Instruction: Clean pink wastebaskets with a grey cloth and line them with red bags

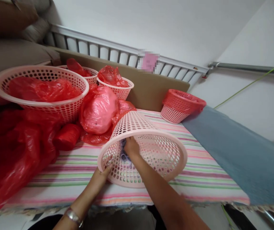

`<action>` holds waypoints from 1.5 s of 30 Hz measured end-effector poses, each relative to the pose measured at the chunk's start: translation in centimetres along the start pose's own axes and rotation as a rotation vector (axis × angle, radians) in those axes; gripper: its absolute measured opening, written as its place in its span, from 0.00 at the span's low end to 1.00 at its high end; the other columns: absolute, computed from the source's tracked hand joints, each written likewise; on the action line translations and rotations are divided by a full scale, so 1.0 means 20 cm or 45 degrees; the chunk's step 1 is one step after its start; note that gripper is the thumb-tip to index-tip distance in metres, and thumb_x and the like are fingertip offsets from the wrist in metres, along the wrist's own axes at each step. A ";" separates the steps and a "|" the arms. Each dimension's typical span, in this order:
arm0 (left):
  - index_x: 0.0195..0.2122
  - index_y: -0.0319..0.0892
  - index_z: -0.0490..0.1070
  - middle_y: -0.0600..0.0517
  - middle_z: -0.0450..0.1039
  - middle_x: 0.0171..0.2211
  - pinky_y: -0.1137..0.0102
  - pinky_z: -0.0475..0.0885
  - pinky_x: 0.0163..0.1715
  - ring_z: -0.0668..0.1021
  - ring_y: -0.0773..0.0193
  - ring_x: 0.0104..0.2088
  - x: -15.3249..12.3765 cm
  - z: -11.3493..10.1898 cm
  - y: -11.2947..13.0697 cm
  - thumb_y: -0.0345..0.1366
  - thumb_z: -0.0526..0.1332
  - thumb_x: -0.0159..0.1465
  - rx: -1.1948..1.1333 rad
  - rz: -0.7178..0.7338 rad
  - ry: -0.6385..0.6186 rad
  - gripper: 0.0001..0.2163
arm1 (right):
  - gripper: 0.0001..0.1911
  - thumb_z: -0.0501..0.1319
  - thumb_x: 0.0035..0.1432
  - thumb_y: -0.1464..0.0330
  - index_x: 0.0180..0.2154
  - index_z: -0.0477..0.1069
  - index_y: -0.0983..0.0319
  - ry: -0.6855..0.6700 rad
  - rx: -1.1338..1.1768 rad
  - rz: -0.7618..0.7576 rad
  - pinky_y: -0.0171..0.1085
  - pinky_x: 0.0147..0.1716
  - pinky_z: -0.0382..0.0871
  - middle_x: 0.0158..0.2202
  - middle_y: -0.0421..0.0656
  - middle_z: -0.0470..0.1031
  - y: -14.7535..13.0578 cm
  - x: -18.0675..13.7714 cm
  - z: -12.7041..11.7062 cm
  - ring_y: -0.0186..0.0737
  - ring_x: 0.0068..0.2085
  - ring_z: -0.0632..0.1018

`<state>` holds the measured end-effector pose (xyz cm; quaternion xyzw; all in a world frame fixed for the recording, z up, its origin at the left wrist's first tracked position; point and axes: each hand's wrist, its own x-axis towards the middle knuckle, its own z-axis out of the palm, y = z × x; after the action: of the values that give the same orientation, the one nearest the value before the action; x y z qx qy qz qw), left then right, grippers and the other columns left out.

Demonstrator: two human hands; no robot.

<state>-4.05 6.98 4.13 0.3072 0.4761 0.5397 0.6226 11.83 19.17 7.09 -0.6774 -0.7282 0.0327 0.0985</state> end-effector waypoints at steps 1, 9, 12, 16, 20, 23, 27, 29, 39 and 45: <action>0.57 0.36 0.67 0.37 0.69 0.57 0.50 0.64 0.56 0.69 0.39 0.57 0.01 0.00 -0.03 0.52 0.70 0.45 -0.009 0.002 -0.015 0.40 | 0.21 0.52 0.56 0.74 0.52 0.66 0.60 -0.001 -0.008 -0.016 0.38 0.42 0.65 0.48 0.49 0.70 -0.01 -0.08 -0.01 0.45 0.46 0.73; 0.53 0.35 0.70 0.38 0.69 0.57 0.54 0.58 0.61 0.66 0.42 0.60 -0.03 0.04 -0.04 0.55 0.70 0.43 -0.035 0.080 -0.072 0.39 | 0.18 0.54 0.48 0.77 0.41 0.69 0.57 -0.074 0.011 -0.248 0.36 0.40 0.64 0.44 0.45 0.69 0.05 -0.82 -0.01 0.43 0.42 0.72; 0.52 0.37 0.71 0.40 0.68 0.57 0.54 0.55 0.62 0.65 0.43 0.61 -0.06 0.07 -0.05 0.54 0.70 0.45 -0.031 0.095 -0.145 0.36 | 0.18 0.53 0.47 0.78 0.41 0.69 0.58 -0.079 0.000 -0.235 0.36 0.40 0.64 0.44 0.45 0.69 0.08 -0.86 -0.03 0.43 0.44 0.72; 0.58 0.38 0.65 0.40 0.67 0.58 0.52 0.61 0.58 0.66 0.43 0.60 -0.06 0.07 -0.09 0.53 0.70 0.47 -0.096 0.046 -0.266 0.40 | 0.22 0.53 0.51 0.77 0.48 0.68 0.57 0.029 -0.048 -0.138 0.36 0.41 0.64 0.46 0.47 0.69 0.07 -0.62 -0.04 0.44 0.46 0.72; 0.61 0.41 0.61 0.40 0.67 0.59 0.53 0.70 0.50 0.68 0.42 0.58 -0.06 0.06 -0.11 0.52 0.65 0.53 0.001 0.022 -0.315 0.36 | 0.23 0.52 0.56 0.74 0.53 0.66 0.58 0.111 -0.076 -0.061 0.38 0.40 0.65 0.48 0.49 0.70 0.04 -0.28 0.01 0.45 0.45 0.73; 0.63 0.43 0.57 0.39 0.70 0.56 0.58 0.76 0.35 0.73 0.40 0.52 -0.08 0.05 -0.09 0.52 0.63 0.55 0.075 -0.066 -0.278 0.37 | 0.23 0.51 0.59 0.72 0.57 0.63 0.58 0.151 0.021 -0.043 0.40 0.47 0.64 0.52 0.49 0.70 0.04 -0.06 0.05 0.47 0.50 0.71; 0.65 0.43 0.52 0.41 0.74 0.52 0.66 0.74 0.28 0.75 0.44 0.49 -0.10 0.06 -0.06 0.52 0.62 0.56 0.109 -0.112 -0.271 0.38 | 0.23 0.50 0.63 0.69 0.60 0.60 0.58 0.204 0.149 -0.059 0.41 0.56 0.58 0.58 0.45 0.66 0.05 0.12 0.08 0.47 0.59 0.65; 0.65 0.43 0.51 0.42 0.74 0.52 0.67 0.74 0.28 0.75 0.46 0.49 -0.11 0.06 -0.05 0.51 0.62 0.57 0.114 -0.135 -0.289 0.38 | 0.25 0.50 0.63 0.68 0.62 0.56 0.56 0.202 0.173 -0.043 0.41 0.56 0.58 0.60 0.44 0.64 0.05 0.16 0.07 0.46 0.60 0.63; 0.64 0.43 0.56 0.42 0.66 0.59 0.57 0.75 0.42 0.72 0.43 0.55 -0.07 0.05 -0.10 0.51 0.63 0.56 0.051 -0.040 -0.327 0.36 | 0.17 0.53 0.54 0.75 0.46 0.70 0.62 -0.021 0.015 -0.061 0.39 0.43 0.66 0.47 0.52 0.70 -0.05 -0.35 -0.01 0.46 0.45 0.74; 0.55 0.39 0.69 0.44 0.68 0.58 0.57 0.51 0.64 0.64 0.49 0.62 -0.08 0.07 -0.07 0.50 0.63 0.57 0.097 0.194 -0.226 0.28 | 0.21 0.54 0.48 0.78 0.44 0.70 0.60 -0.136 0.032 -0.204 0.39 0.45 0.65 0.48 0.49 0.69 -0.01 -0.87 -0.05 0.46 0.46 0.72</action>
<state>-2.21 5.23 3.72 0.4126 0.4147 0.5375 0.6074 12.87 1.72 6.28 -0.6130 -0.7838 0.0698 0.0704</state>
